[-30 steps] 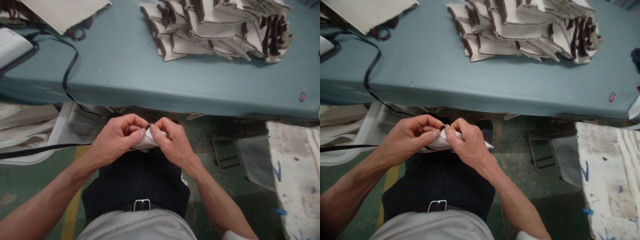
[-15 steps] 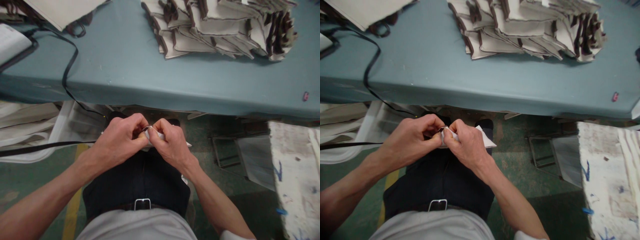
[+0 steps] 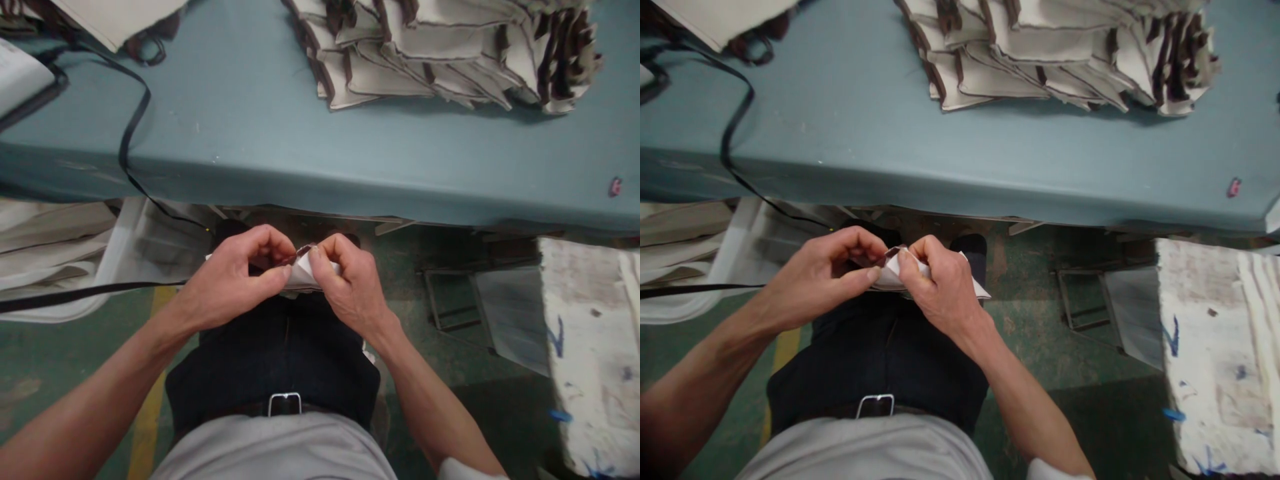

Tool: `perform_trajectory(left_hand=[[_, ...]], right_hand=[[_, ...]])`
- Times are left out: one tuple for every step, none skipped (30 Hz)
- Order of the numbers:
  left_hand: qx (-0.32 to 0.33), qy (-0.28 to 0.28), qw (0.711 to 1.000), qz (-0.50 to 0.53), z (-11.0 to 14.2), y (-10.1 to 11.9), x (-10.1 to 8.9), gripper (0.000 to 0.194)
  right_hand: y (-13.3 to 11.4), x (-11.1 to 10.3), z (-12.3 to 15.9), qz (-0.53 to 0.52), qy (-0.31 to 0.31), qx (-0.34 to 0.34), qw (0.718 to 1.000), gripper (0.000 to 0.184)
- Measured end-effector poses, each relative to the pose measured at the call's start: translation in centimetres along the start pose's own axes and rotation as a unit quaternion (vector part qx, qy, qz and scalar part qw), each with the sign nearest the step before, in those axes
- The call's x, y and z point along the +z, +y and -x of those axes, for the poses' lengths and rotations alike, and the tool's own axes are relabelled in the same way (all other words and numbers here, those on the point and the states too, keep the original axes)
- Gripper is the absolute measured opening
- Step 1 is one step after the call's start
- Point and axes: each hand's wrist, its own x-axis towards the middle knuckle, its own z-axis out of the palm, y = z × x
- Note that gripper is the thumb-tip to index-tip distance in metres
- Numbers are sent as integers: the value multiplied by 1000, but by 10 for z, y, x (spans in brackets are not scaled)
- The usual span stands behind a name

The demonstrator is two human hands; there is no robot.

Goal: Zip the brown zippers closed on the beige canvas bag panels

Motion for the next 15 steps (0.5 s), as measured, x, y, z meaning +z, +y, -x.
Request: perform_trajectory(left_hand=[[-3, -4, 1000, -1, 1, 0, 0, 14], [-5, -10, 1000, 2, 1, 0, 0, 14], [-6, -17, 1000, 7, 1, 0, 0, 15], [-8, -24, 1000, 12, 1, 0, 0, 15], [-9, -30, 999, 15, 1, 1, 1, 16], [-8, -34, 999, 16, 1, 1, 1, 17], [-8, -34, 999, 14, 1, 2, 1, 18], [-9, -33, 999, 9, 0, 3, 2, 18], [-10, -29, 1000, 5, 0, 3, 2, 19], [-10, -24, 1000, 0, 0, 4, 2, 19], [-9, -18, 1000, -3, 0, 4, 3, 19], [-7, -11, 1000, -6, 1, 4, 3, 18], [-3, -4, 1000, -8, 1, 4, 3, 18], [2, 2, 1000, -10, 1, 5, 4, 18], [6, 8, 1000, -13, 2, 5, 4, 18]], right_hand=[[-1, 0, 1, 4, 2, -4, 1000, 25], [-1, 0, 2, 8, 3, -8, 1000, 25], [-2, 0, 2, 12, 3, -11, 1000, 25], [-2, 0, 3, 17, 1, -14, 1000, 25], [-3, 0, 3, 23, 0, -17, 1000, 25], [-3, 0, 3, 29, 2, -21, 999, 25], [-4, 0, 3, 36, 5, -26, 999, 25], [-5, 0, 4, 43, 9, -31, 999, 25], [-5, 1, 4, 50, 13, -35, 998, 25], [-6, 1, 4, 57, 16, -40, 997, 25], [-6, 2, 4, 65, 18, -45, 997, 25], [-6, 2, 4, 71, 18, -48, 996, 25], [-6, 2, 4, 77, 19, -52, 996, 24], [-6, 3, 4, 80, 20, -55, 995, 24], [-6, 4, 4, 82, 20, -57, 995, 24]])
